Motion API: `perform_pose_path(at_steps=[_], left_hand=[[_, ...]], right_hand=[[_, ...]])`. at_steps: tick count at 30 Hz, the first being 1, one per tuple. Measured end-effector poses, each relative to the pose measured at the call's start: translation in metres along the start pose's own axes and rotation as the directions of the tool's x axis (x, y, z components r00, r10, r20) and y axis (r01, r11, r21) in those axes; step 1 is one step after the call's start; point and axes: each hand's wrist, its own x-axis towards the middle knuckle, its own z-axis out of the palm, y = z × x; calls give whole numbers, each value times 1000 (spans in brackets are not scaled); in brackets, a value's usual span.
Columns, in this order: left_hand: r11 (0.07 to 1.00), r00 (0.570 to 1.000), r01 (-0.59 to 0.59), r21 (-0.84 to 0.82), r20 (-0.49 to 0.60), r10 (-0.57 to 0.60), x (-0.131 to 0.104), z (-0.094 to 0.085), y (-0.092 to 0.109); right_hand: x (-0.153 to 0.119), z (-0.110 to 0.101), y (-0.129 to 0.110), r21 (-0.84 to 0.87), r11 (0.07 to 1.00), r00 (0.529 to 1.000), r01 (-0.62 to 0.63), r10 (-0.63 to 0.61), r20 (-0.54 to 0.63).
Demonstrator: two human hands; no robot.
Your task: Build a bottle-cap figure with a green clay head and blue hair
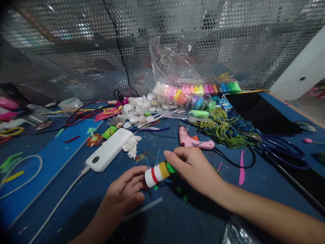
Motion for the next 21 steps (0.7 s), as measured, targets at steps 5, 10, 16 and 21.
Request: perform_pose_path(at_steps=[5,10,16,21], left_hand=[[998,996,64,10,-65,-63,1,4,-3],[995,987,101,13,-126,-99,4,4,0],[994,991,105,7,-89,-103,2,3,1],[993,991,102,-55,-80,-106,0,5,1]], right_hand=[[-4,2,0,71,997,999,36,-38,25],[-6,1,0,134,986,992,100,-108,61],[-3,5,0,127,992,990,-2,-15,137],[-6,7,-1,117,993,995,11,-22,98]])
